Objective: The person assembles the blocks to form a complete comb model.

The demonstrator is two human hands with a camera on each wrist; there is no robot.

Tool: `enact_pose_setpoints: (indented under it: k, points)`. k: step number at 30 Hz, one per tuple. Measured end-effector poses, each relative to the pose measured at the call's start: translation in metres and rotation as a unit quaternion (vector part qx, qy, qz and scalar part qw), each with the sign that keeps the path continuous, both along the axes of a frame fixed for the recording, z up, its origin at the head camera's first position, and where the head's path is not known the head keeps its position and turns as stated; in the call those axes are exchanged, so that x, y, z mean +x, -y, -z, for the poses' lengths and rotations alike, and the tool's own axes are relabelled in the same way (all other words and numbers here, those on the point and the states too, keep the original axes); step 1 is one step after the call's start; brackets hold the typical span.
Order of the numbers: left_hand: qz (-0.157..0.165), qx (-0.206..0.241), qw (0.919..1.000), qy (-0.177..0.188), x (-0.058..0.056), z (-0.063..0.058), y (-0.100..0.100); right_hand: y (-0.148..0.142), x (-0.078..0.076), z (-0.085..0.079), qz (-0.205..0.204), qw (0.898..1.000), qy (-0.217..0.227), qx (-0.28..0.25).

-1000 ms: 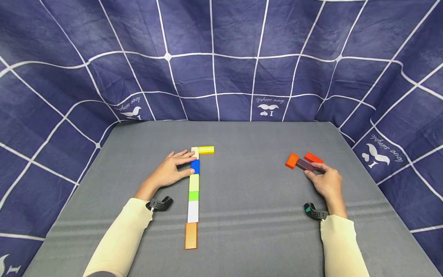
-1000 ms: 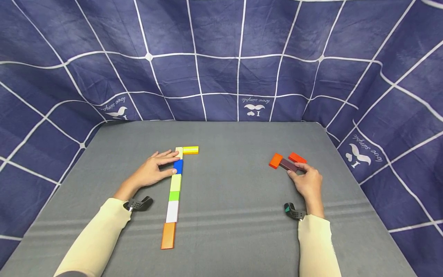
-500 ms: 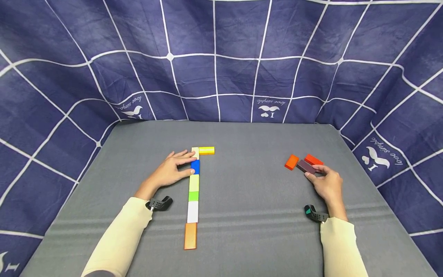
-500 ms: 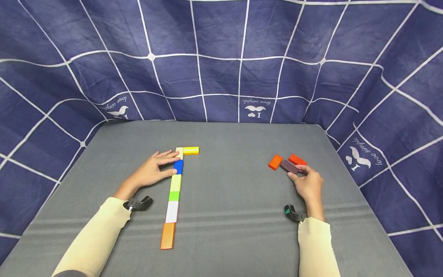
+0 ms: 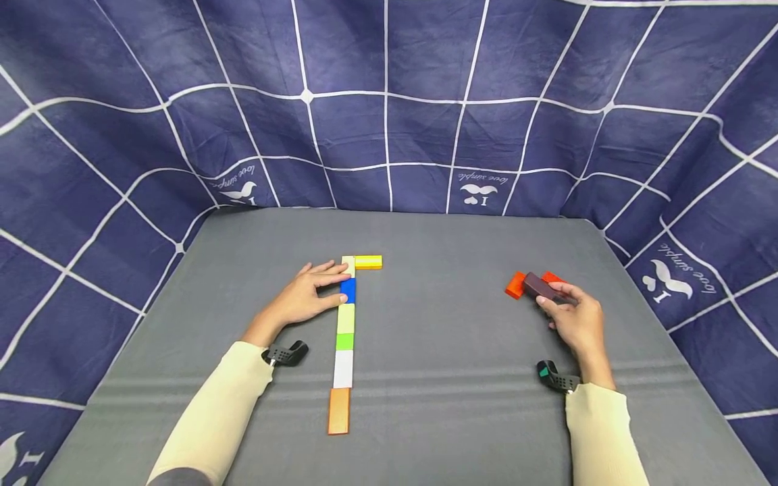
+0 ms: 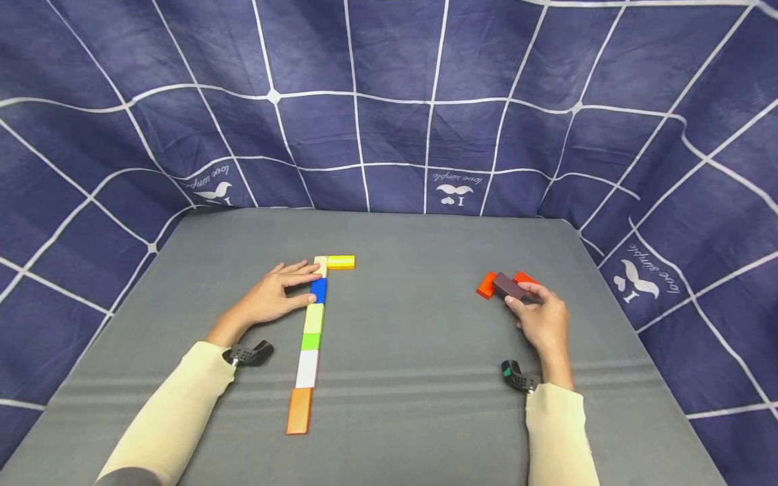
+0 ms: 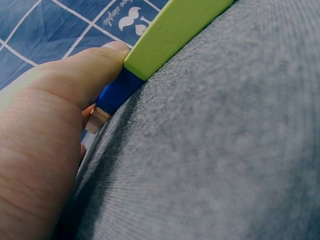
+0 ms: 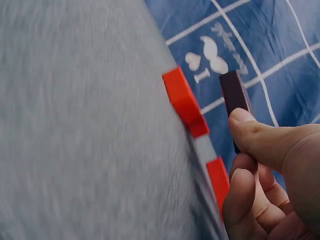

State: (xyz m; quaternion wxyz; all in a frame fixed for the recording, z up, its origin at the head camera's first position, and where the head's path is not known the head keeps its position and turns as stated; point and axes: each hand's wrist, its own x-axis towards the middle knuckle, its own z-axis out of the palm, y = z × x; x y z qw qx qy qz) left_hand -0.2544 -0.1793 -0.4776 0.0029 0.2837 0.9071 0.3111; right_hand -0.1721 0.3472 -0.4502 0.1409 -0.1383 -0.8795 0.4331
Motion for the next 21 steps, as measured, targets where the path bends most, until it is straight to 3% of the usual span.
enact_pose_setpoints:
  k: [8, 21]
  points:
    - [0.001, 0.003, 1.0000, 0.000, 0.000, -0.001, 0.000, 0.027, -0.013, -0.010, -0.065, 0.997, -0.020, -0.030]
    - [0.001, 0.004, 1.0000, 0.000, -0.001, 0.001, 0.000, 0.091, -0.041, -0.018, -0.151, 0.987, -0.005, -0.058]
